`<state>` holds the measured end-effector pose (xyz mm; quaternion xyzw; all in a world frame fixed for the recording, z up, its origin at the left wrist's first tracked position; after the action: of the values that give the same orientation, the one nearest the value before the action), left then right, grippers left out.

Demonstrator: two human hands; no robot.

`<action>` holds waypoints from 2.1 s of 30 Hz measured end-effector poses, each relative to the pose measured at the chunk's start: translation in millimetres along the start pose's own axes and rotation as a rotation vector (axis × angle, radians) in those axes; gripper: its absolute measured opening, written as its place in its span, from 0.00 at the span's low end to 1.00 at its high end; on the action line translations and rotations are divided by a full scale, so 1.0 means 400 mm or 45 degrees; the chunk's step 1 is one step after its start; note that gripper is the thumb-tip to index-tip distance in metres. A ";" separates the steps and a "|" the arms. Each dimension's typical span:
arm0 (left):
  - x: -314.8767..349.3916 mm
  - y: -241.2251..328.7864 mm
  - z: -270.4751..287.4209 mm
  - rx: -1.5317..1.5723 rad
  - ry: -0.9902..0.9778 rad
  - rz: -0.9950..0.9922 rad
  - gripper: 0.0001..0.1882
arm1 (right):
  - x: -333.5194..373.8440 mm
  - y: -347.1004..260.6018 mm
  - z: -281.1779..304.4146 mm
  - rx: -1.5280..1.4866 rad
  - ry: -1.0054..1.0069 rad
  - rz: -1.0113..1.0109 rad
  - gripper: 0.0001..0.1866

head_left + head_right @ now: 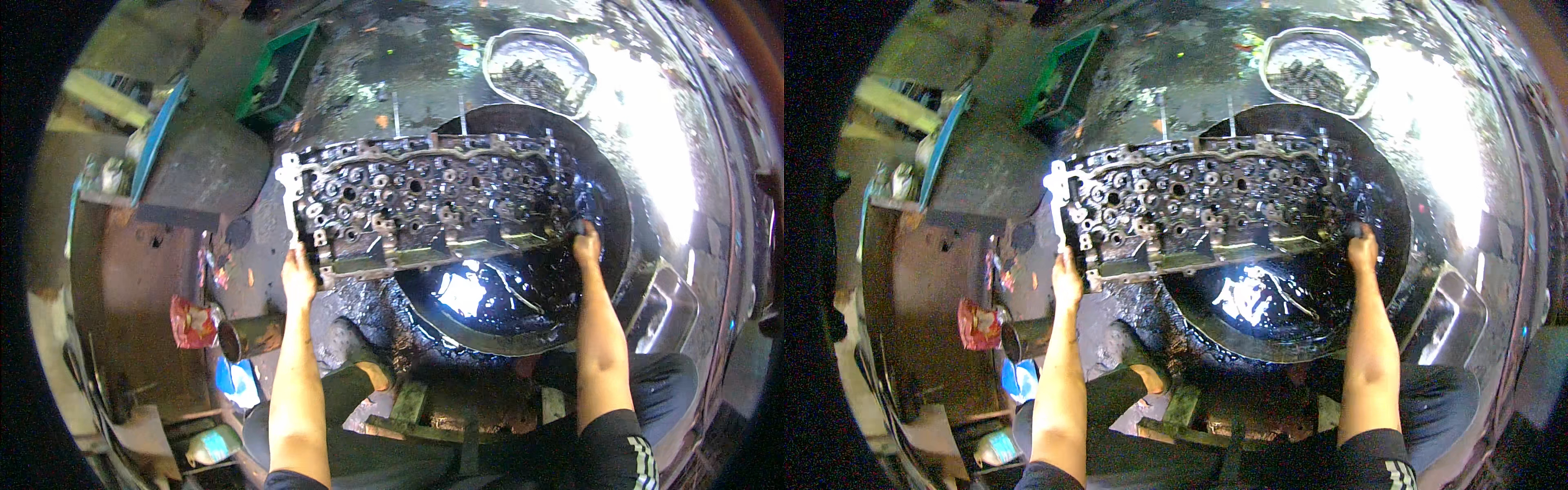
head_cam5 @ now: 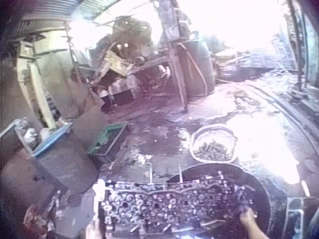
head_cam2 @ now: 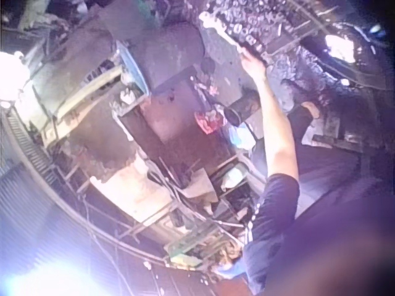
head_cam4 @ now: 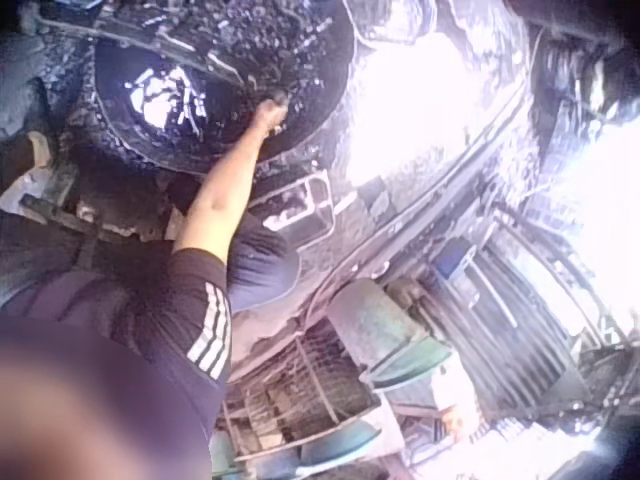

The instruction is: The person scrubs a cylinder head with a brush in a basin of dark liquid, then rinses it with a hose. They walk through a workshop, dry their hands with a cloth, and wipe the cylinder head with the cloth. Another person is seen working on a separate cylinder head nearby.

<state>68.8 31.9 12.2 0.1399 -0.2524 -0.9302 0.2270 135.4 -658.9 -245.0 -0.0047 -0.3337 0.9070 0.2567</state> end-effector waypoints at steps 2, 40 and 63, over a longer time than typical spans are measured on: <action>0.007 -0.005 -0.004 0.017 -0.036 0.100 0.32 | -0.046 -0.005 -0.051 -0.259 -0.160 0.025 0.25; 0.010 -0.019 -0.014 0.155 -0.155 0.203 0.34 | 0.137 -0.164 0.026 0.200 -0.061 -0.055 0.28; -0.001 -0.076 -0.060 0.753 -0.231 0.348 0.33 | 0.252 -0.057 -0.034 0.784 -0.514 -0.154 0.41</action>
<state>67.3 45.8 -24.0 0.0814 -0.5469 -0.7862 0.2759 60.9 -588.5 -225.3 0.2717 -0.0887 0.9307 0.2282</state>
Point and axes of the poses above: each hand's wrist, its own x-axis away from the middle knuckle, its own z-axis out of the back of the hand, y = z × x, the point moved 10 cm from there along -x, towards the middle knuckle, and after that the axes turned 5 degrees about x, right-handed, at the moved point
